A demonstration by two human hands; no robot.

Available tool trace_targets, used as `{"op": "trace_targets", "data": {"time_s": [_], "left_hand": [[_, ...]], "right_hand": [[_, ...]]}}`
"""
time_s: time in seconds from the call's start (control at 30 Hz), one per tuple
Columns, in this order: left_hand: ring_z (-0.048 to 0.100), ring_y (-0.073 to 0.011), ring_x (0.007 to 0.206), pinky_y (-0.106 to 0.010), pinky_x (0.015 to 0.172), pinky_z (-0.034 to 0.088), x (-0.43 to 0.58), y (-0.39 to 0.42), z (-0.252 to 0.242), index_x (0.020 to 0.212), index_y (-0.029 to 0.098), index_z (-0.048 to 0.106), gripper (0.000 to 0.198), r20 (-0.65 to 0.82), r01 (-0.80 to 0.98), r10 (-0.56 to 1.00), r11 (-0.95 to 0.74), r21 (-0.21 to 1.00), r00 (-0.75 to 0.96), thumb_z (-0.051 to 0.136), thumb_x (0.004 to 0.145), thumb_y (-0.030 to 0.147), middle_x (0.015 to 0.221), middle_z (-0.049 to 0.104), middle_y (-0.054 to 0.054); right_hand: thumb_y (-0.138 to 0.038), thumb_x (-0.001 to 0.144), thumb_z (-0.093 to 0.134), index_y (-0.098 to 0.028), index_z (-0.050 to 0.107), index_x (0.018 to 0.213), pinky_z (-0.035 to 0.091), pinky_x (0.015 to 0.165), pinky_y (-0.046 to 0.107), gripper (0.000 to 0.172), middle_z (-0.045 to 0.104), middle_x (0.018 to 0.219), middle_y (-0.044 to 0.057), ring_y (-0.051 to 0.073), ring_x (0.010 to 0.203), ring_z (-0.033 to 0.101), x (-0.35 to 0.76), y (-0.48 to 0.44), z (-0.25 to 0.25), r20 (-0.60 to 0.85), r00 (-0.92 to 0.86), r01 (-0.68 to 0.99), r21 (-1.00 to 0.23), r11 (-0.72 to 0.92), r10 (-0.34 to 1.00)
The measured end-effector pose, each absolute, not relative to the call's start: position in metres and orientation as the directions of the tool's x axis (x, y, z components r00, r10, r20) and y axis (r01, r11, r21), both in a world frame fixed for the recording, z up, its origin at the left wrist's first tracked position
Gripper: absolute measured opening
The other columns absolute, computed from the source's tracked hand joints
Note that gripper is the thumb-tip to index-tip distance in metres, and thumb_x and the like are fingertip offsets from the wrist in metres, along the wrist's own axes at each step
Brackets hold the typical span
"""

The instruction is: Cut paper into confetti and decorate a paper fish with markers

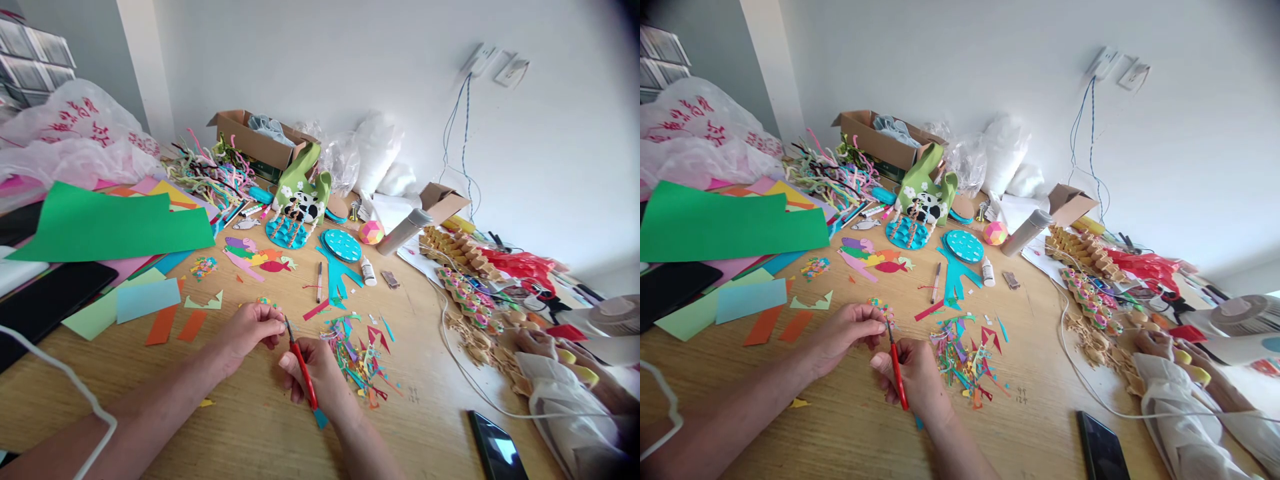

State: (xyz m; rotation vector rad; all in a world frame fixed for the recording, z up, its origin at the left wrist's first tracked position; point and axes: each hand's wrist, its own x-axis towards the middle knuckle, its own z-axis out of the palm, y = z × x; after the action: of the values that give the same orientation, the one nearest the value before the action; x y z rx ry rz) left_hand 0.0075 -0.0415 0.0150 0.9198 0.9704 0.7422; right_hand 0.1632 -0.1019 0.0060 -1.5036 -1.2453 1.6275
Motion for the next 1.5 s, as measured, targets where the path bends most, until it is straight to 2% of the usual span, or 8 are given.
{"op": "trace_targets", "data": {"time_s": [0.23,0.63,0.93,1.23,1.5], "left_hand": [[0.052,-0.0104,0.054,-0.024,0.055,0.042,0.0072,-0.0405,0.0150,0.059,0.016,0.062,0.016,-0.345,-0.108,0.852,0.415,0.903,0.395,0.068,0.054,0.030,0.055,0.058,0.003],[0.052,-0.0106,0.053,-0.025,0.055,0.042,0.0065,-0.0414,0.0186,0.059,0.016,0.061,0.017,-0.339,-0.103,0.859,0.405,0.909,0.383,0.068,0.054,0.031,0.054,0.057,0.003],[0.052,-0.0112,0.054,-0.026,0.056,0.042,0.0066,-0.0403,0.0171,0.059,0.017,0.060,0.017,-0.332,-0.086,0.857,0.394,0.915,0.394,0.068,0.055,0.032,0.054,0.057,0.003],[0.051,-0.0114,0.054,-0.026,0.056,0.041,0.0064,-0.0415,0.0192,0.057,0.017,0.060,0.017,-0.328,-0.081,0.859,0.387,0.918,0.394,0.068,0.056,0.032,0.054,0.057,0.003],[0.052,-0.0119,0.054,-0.026,0.057,0.041,0.0069,-0.0411,0.0180,0.060,0.017,0.061,0.017,-0.325,-0.088,0.860,0.387,0.918,0.393,0.069,0.055,0.032,0.054,0.056,0.003]], "right_hand": [[-0.070,0.060,0.074,-0.017,0.048,0.068,0.035,0.034,0.017,0.060,0.058,0.050,-0.001,0.009,0.036,0.052,0.1641,-0.1010,0.0047,-0.405,-0.195,0.178,-0.910,-0.373,0.893],[-0.074,0.059,0.071,-0.018,0.046,0.065,0.032,0.031,0.017,0.061,0.056,0.046,-0.002,0.010,0.035,0.050,0.1636,-0.1011,0.0072,-0.432,-0.191,0.206,-0.895,-0.395,0.881],[-0.075,0.059,0.070,-0.017,0.048,0.069,0.039,0.038,0.020,0.062,0.059,0.053,0.000,0.011,0.040,0.053,0.1633,-0.1014,0.0066,-0.399,-0.213,0.204,-0.911,-0.358,0.892],[-0.075,0.058,0.071,-0.018,0.047,0.065,0.031,0.032,0.018,0.062,0.056,0.047,-0.001,0.010,0.035,0.050,0.1629,-0.1011,0.0089,-0.433,-0.196,0.208,-0.895,-0.394,0.880],[-0.076,0.059,0.069,-0.018,0.049,0.066,0.031,0.031,0.018,0.062,0.057,0.048,-0.001,0.010,0.035,0.051,0.1642,-0.1012,0.0053,-0.433,-0.190,0.215,-0.894,-0.393,0.881]]}}
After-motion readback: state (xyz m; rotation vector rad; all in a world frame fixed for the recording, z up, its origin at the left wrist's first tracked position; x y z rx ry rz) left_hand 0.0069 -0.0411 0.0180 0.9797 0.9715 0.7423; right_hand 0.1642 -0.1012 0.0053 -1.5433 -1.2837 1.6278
